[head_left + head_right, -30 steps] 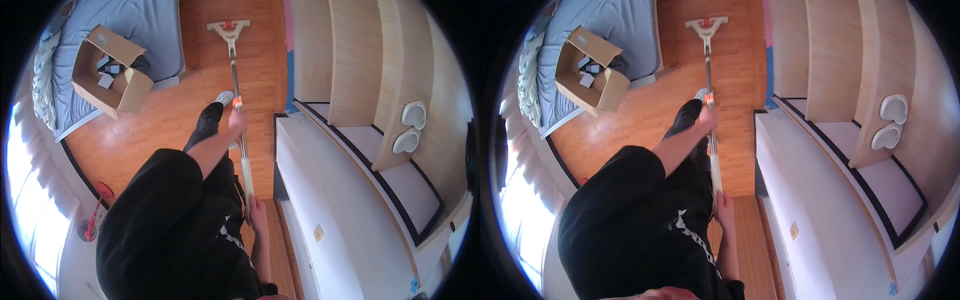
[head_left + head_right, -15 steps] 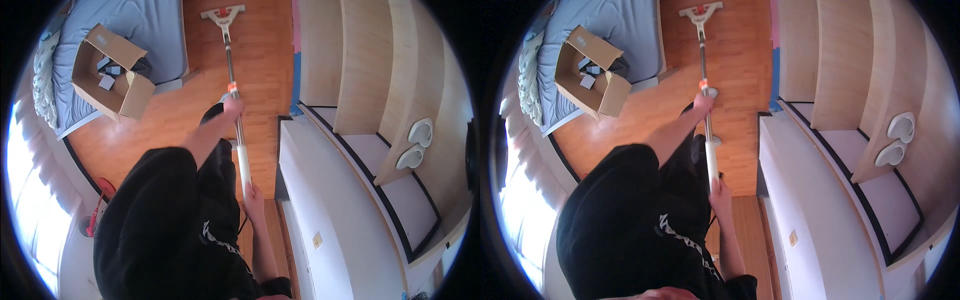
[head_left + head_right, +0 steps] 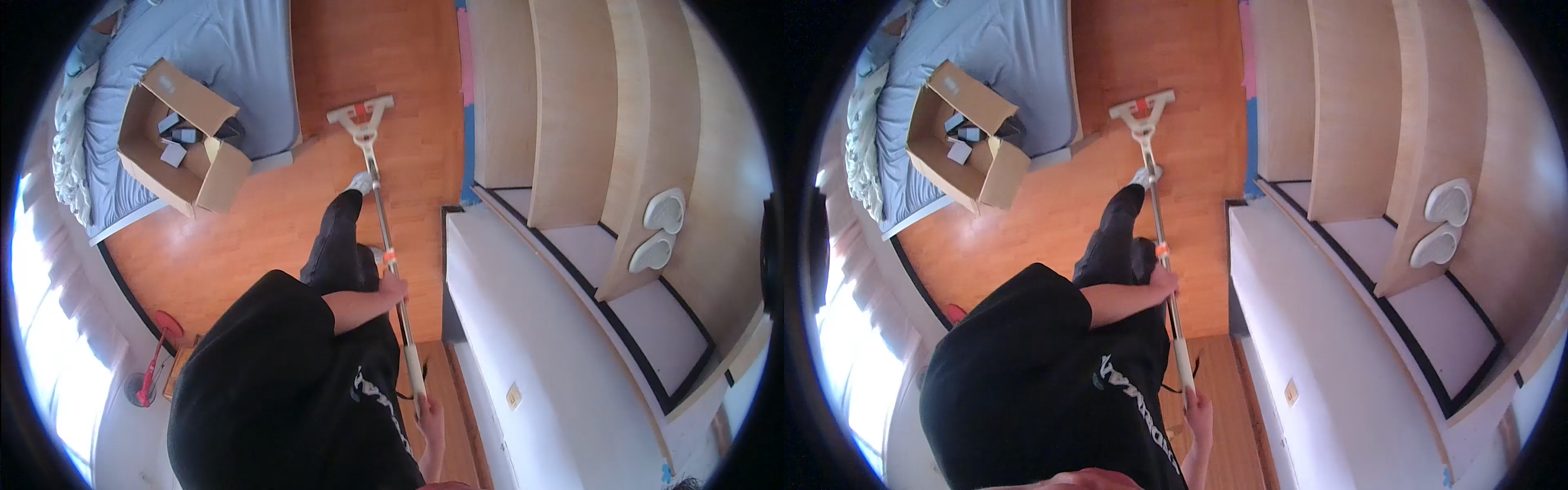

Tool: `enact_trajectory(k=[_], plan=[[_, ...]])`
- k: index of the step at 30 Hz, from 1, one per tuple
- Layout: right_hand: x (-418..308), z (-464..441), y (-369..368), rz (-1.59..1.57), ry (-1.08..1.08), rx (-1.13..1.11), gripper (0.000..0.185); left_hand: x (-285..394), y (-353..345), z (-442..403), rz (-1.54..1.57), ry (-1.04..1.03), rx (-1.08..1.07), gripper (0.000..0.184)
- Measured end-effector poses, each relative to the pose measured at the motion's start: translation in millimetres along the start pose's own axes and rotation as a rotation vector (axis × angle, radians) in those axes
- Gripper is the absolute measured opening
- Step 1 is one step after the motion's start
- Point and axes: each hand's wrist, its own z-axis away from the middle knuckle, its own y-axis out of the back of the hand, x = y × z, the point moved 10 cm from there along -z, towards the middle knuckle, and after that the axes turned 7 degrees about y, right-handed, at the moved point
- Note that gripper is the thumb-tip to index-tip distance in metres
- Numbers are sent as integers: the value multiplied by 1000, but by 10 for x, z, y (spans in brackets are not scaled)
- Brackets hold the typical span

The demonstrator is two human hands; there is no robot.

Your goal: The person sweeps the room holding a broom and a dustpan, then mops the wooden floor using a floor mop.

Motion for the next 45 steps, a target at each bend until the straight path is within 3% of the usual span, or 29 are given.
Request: enact_trajectory(k=[4, 7, 8, 10, 11, 12, 13, 15, 16, 18, 20, 21, 23, 25, 27, 28, 29, 30, 32, 36, 39, 42, 43, 45], plan=[[-97, -41, -11, 36, -44, 43, 33, 35, 19, -27, 18, 86, -94, 30], [-766, -212, -246, 90, 60, 6, 35, 634, 268, 10, 52, -42, 10, 28], [-767, -437, -244, 268, 78, -17, 36, 768, 230, -197, -55, 3, -44, 28], [-1224, -699, -537, 206, 123, -59, 35, 1442, 533, -272, -85, -132, 29, 29], [-1548, -867, -742, 173, 199, -92, 34, 1731, 644, -521, -73, -134, 32, 29], [-1820, -1007, -981, 137, 274, -126, 33, 2134, 745, -821, -223, -253, 41, 14], [-2044, -1282, -1180, 197, 580, -45, 32, 2494, 1003, -898, -82, -285, 51, 11], [-2584, -1350, -1855, -27, 289, -269, 30, 3212, 1519, -1064, 195, -363, 60, 11], [-2806, -1463, -2168, -92, 348, -333, 30, 3549, 1695, -1792, -21, -359, 83, 11], [-3392, -1403, -2608, 40, 396, -446, 30, 4187, 2034, -1363, 94, -462, -120, 11], [-3452, -1636, -2728, 30, 377, -434, 31, 4430, 2154, -1547, -55, -449, 61, 12], [-3379, -1715, -2707, 13, 362, -427, 31, 4436, 2146, -1474, -85, -487, 111, 12], [-3064, -1869, -2397, 120, 420, -350, 31, 4074, 1903, -1411, -73, -337, 145, 16], [-2526, -1822, -1905, 195, 402, -303, 32, 3469, 1288, -1664, -328, -384, 77, 24], [-2289, -1430, -1354, 505, 775, -113, 29, 2740, 582, -1757, -553, -468, -30, 32], [-2004, -1108, -1180, 323, 259, -254, 31, 2452, 636, -1193, -299, -310, -50, 16], [-1860, -846, -976, 279, 136, -249, 33, 2164, 696, -664, -45, -156, -67, 28], [-1647, -669, -809, 234, 18, -241, 35, 1952, 568, -496, -84, -170, -71, 40], [-1463, -576, -586, 314, 133, -200, 37, 1758, 484, -168, -12, -139, -137, 39], [-1884, -656, -627, 485, 346, -129, 41, 2042, 585, -54, 58, -165, -160, 32], [-2469, -722, -845, 663, 333, -122, 42, 2441, 704, -299, 131, -198, -93, 31], [-2893, -1128, -1374, 432, 278, -229, 39, 3211, 1074, -697, 62, -199, -112, 31], [-2975, -1376, -1561, 411, 225, -255, 39, 3570, 1277, -886, 93, -274, -23, 27], [-3561, -1800, -1949, 415, 372, -260, 36, 4368, 1636, -1049, 79, -353, 60, 14]])
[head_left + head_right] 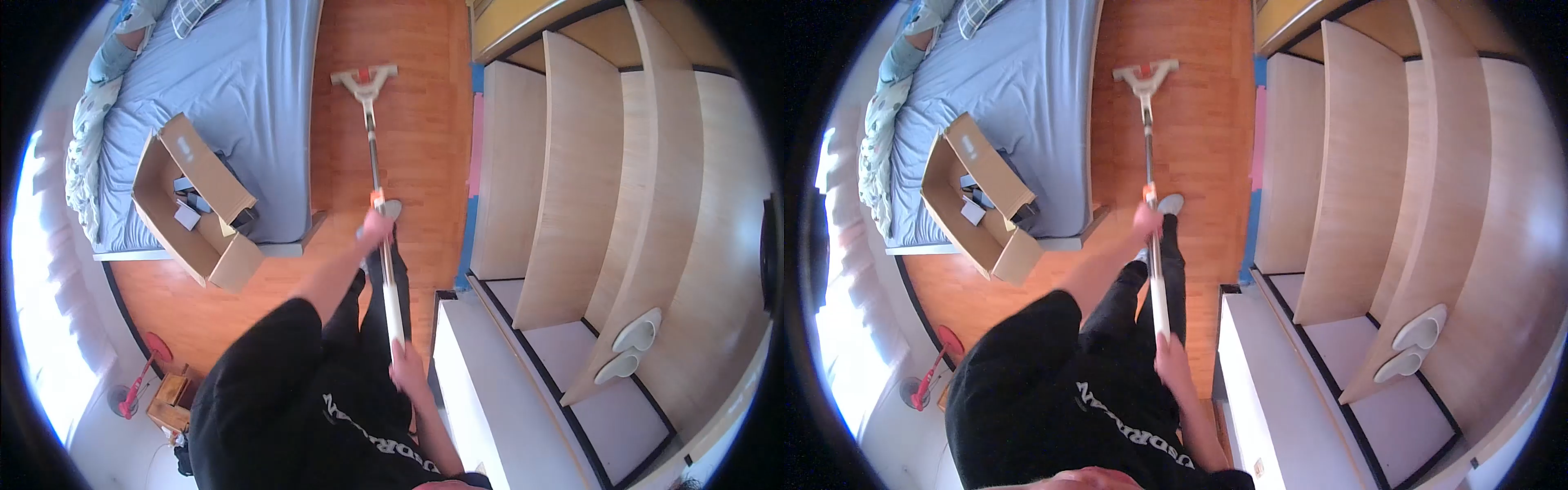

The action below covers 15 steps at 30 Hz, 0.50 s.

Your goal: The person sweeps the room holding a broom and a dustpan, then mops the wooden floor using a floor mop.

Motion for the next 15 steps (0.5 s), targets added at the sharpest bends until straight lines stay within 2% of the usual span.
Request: enact_trajectory(k=[1, 2, 3, 5, 6, 7, 8, 9, 10, 11, 12, 13, 15], plan=[[-377, -243, 51, 6, 33, -2, 35, 268, 45, -329, 30, -23, -42, 17], [-978, -313, 173, -7, 2, -36, 35, 724, 188, -287, 35, -51, 22, 20], [-1028, -475, 231, -39, 26, -44, 37, 803, 123, -850, 59, -115, 40, 21], [-1084, -595, 448, -44, 42, -81, 42, 1011, 95, -428, 58, -85, 57, 16], [-1036, -529, 653, 219, 149, 47, 43, 1052, -11, -167, 47, -63, 40, 12], [-757, -414, 723, 290, 139, 46, 43, 814, -163, -71, 70, -8, 53, 10], [-627, -135, 875, 279, 130, 106, 42, 507, -405, 94, 104, 11, -6, 19], [-446, 190, 902, 153, -74, -35, 41, 199, -647, 265, 137, 33, -63, 30], [-157, 501, 950, 125, -112, -45, 43, -225, -820, 358, 87, 44, -69, 42], [-45, 732, 962, 110, -136, -49, 45, -164, -767, 913, 31, 166, -73, 49], [63, 963, 974, 96, -161, -53, 47, -273, -820, 1139, 7, 180, -81, 50], [27, 1126, 1019, 173, -209, -61, 46, -505, -933, 1148, 8, 180, -80, 46], [-436, 1201, 1142, 263, -251, -67, 46, -226, -874, 1213, 61, 245, -139, 44]])
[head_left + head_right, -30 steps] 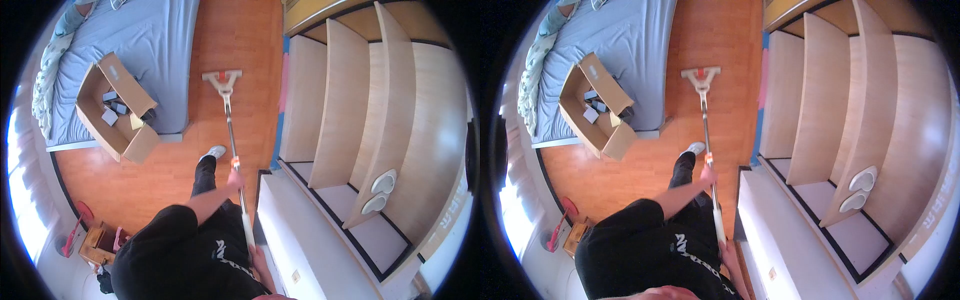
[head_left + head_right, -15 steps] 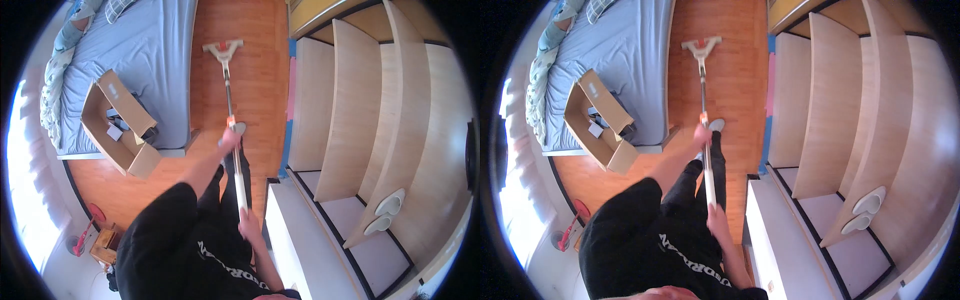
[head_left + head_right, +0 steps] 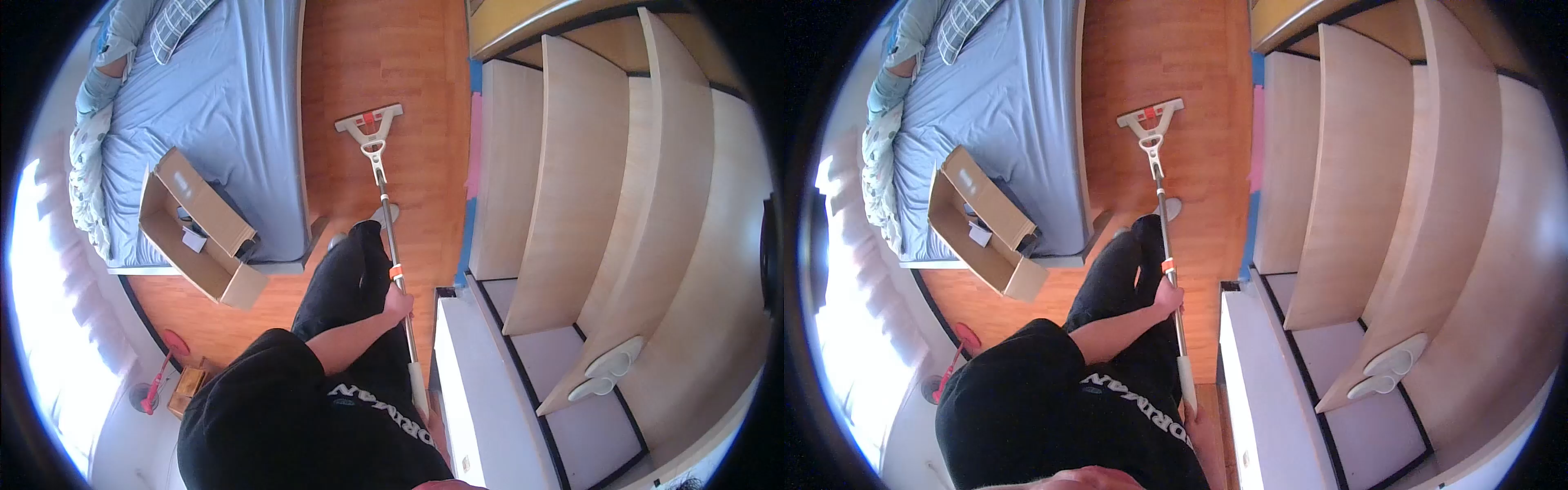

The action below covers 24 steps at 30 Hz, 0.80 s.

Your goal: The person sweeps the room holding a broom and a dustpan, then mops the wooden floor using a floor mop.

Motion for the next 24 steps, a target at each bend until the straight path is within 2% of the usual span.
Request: enact_trajectory(k=[1, 2, 3, 4, 5, 6, 7, 8, 9, 11, 13, 15, 16, 17, 18, 19, 21, 23, 24], plan=[[-348, -40, 153, -9, 69, 86, 47, 117, 8, -4, 40, 59, -57, 41], [-719, -147, 301, -20, 140, 168, 47, 307, 51, -134, 53, -19, -65, 38], [-901, -299, 311, -22, 139, 163, 47, 743, 236, -51, 95, -95, 14, 39], [-1024, -511, 259, -18, 113, 117, 45, 749, 342, -596, 8, -94, 73, 39], [-1172, -783, 195, -14, 97, 72, 44, 1288, 606, -518, -10, -146, 104, 39], [-1446, -1072, 139, -39, 214, 122, 45, 1756, 903, -500, 44, -172, 168, 22], [-1761, -1313, 107, -60, 332, 173, 46, 1897, 1035, -1115, 43, -157, 84, 12], [-2103, -1479, 120, -56, 313, 156, 46, 2406, 1256, -981, 80, -201, 97, 19], [-2435, -1627, 142, -58, 292, 141, 47, 2707, 1442, -1138, -17, -213, 127, 17], [-2712, -1894, 88, -114, 287, 96, 48, 3127, 1670, -1190, -26, -260, 189, 16], [-2766, -1834, 186, -44, 269, 134, 49, 3209, 1628, -998, 49, -293, 173, 6], [-2554, -1620, 148, -47, 362, 228, 51, 2717, 1549, -1298, 70, -238, 164, 20], [-2379, -1399, 32, -63, 199, 102, 51, 2511, 1538, -1158, -27, -260, 195, 34], [-2255, -1117, -70, -78, 38, -17, 52, 2345, 1487, -839, -29, -167, 105, 38], [-2256, -837, -96, -132, 47, 16, 52, 2198, 1444, -608, 82, -133, 14, 40], [-2219, -567, -164, -151, -9, 9, 51, 2313, 1468, -117, 49, -79, -105, 34], [-2556, -456, -158, -170, -60, 7, 50, 2184, 1593, -221, 4, 23, -94, 31], [-2825, -444, -146, -298, -170, -47, 49, 2401, 1684, -412, -23, 10, -66, 46], [-2990, -526, -119, -290, -172, -49, 49, 2511, 1758, -511, -15, 15, -66, 46]])
